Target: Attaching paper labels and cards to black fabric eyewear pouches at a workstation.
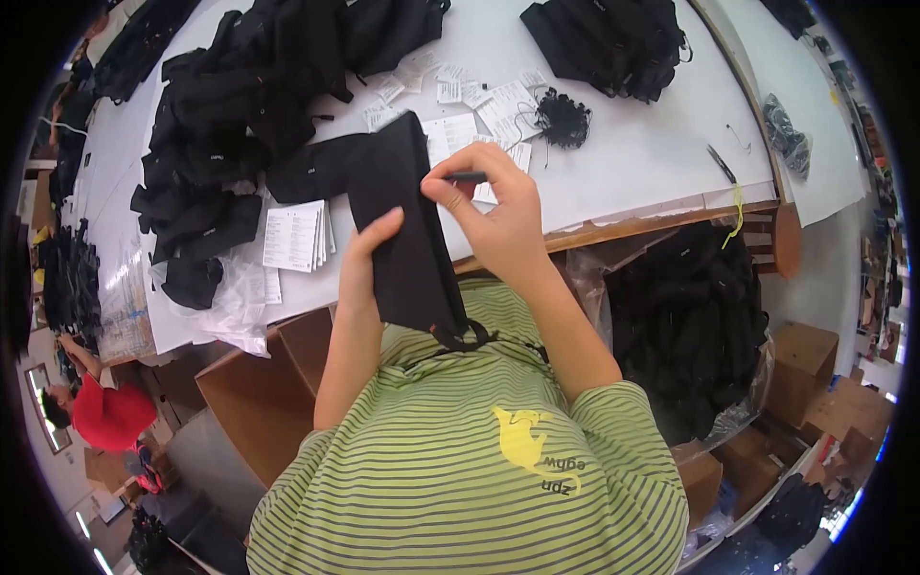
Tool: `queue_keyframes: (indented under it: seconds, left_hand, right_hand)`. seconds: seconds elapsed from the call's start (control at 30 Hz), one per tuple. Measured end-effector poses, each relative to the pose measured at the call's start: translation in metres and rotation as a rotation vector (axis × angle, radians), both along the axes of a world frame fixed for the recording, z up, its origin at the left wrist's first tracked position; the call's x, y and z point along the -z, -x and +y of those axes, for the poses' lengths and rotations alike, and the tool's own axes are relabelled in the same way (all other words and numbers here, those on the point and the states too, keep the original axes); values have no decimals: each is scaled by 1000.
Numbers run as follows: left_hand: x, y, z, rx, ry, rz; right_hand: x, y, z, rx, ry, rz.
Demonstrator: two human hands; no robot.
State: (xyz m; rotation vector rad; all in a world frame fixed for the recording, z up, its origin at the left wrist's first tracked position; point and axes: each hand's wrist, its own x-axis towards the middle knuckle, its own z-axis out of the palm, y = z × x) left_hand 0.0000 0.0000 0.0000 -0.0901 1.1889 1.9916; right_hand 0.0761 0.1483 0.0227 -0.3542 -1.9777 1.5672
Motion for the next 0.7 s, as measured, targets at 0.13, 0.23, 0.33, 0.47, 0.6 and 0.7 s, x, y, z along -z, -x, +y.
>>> queue_keyframes:
  seconds: [0.13, 0.23, 0.33, 0.47, 0.6, 0.7]
  left_hand:
    - [10, 8, -8, -33, -136, -243]
    - [12, 17, -16, -71, -213, -335]
    - [14, 23, -24, 1, -489, -410]
    - [16, 20, -24, -88, -425, -425]
    - [18, 24, -27, -77, -422, -410]
    - [10, 17, -21, -140, -241, -220]
  right_hand:
    - [-8, -17, -15, -211, 44, -58]
    - [-12, -27, -24, -327, 92, -90]
    - [-13, -32, -34, -410, 142, -124]
    - [-11, -33, -33, -454, 60, -104]
    - [-11, -34, -27, -489, 4, -132]
    - [0, -31, -19, -454, 41, -90]
